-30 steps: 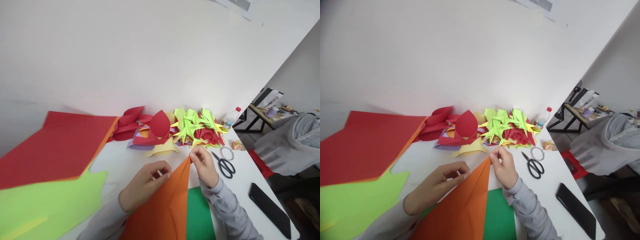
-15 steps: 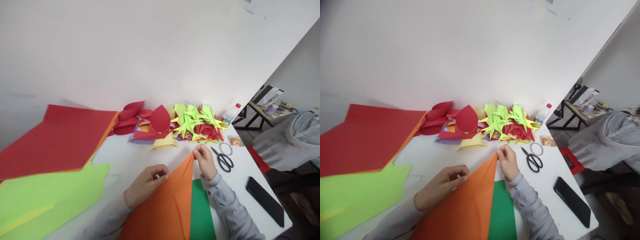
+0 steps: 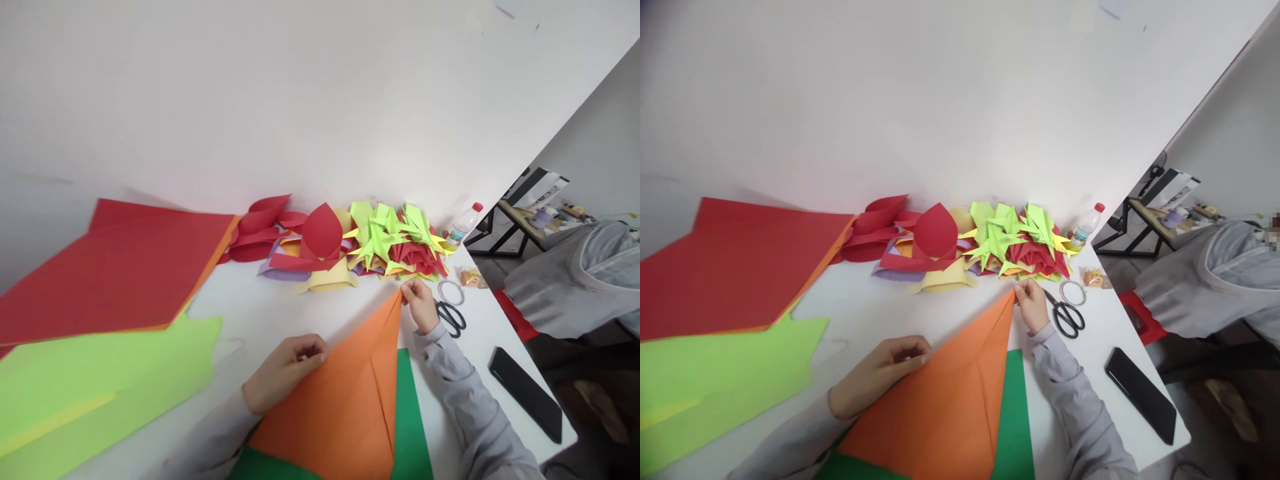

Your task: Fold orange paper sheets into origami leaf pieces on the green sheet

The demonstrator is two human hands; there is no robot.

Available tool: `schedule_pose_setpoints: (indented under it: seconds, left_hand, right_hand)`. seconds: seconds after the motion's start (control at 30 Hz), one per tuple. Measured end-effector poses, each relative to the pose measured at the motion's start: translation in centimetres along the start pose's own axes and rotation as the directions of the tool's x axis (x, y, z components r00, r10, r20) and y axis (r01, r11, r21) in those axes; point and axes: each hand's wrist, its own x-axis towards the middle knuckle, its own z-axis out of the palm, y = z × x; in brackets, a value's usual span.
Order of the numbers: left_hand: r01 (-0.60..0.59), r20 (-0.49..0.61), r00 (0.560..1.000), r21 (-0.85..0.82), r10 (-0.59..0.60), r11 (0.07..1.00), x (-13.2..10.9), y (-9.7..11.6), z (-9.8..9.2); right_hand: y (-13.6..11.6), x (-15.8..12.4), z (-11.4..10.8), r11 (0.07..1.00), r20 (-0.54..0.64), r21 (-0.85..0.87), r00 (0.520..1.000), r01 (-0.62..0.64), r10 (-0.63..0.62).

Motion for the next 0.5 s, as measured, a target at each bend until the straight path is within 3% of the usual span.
schedule_pose_setpoints:
  seconds: [0.27, 0.5]
  left_hand:
    - [-0.008, -0.023, 1.000, 0.016, 0.009, 1.000, -0.7, -1.1, -1.2]
    - [0.015, -0.052, 0.999, 0.059, -0.012, 0.998, -1.2, -0.8, -2.3]
  right_hand:
    - [1.4, 0.4, -1.6, 1.000, -0.054, 0.004, 0.998, -0.029, 0.030]
    - [2.3, 0.0, -2.8, 0.998, -0.132, 0.008, 0.990, -0.057, 0.057]
